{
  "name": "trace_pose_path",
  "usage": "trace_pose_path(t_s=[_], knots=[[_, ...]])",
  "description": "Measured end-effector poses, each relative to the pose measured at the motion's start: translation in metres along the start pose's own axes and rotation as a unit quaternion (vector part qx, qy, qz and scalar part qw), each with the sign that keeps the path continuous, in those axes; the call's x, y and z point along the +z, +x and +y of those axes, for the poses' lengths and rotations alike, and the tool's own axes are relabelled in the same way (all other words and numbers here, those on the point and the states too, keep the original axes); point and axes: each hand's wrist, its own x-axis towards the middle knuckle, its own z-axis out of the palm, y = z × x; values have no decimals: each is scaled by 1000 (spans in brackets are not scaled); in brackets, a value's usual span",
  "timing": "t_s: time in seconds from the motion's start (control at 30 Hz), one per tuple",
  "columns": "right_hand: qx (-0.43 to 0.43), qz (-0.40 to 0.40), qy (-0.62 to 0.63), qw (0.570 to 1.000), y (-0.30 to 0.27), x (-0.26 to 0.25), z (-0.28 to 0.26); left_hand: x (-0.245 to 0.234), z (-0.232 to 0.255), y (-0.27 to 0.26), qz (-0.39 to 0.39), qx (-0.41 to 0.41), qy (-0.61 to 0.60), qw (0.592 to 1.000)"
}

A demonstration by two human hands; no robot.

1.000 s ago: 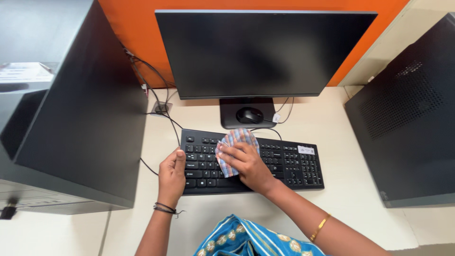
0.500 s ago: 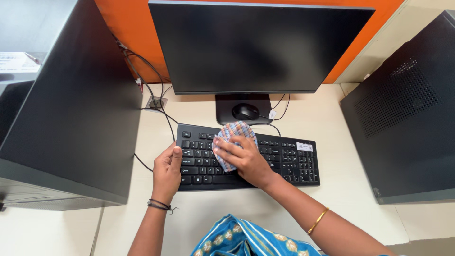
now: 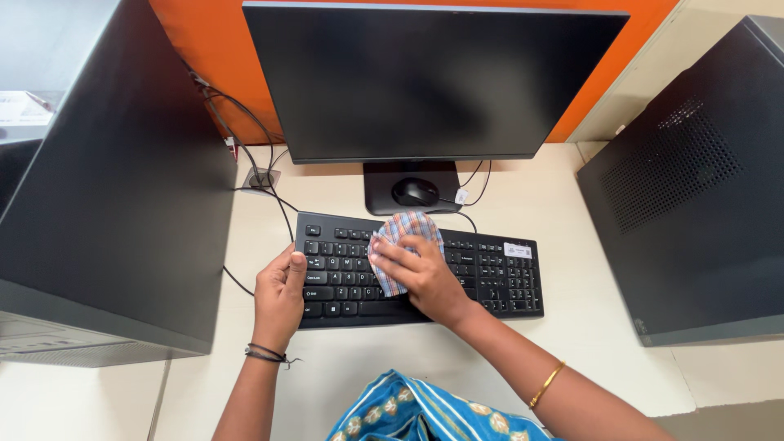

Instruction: The person wipes down a computer tower, monitor, keyboard, and mouse with a cloth, including flipping the monitor to clean its back.

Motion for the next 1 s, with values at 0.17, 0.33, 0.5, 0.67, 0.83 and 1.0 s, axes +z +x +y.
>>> trace_pose_path(t_s=[0.17,0.33,0.5,0.67,0.83,1.0], knots=[[25,15,-9,1000,13,1,17,1,0,-1,-1,-6,7,1000],[49,43,-38,997,16,7,18,3,-4,-2,6,-52,6,999],[43,5,-17,999,-20,-7,24,2,-7,-2,4,-21,-16,1000],[107,1,6,994,-38,-6,30,1,-9,-4,11,-20,-2,1000],[37,20,0,999,-19,0,20,0,-13,-1,11,-97,31,995],[80,59,-1,995,5,-3,28,4,-5,-2,0,7,-1,1000]])
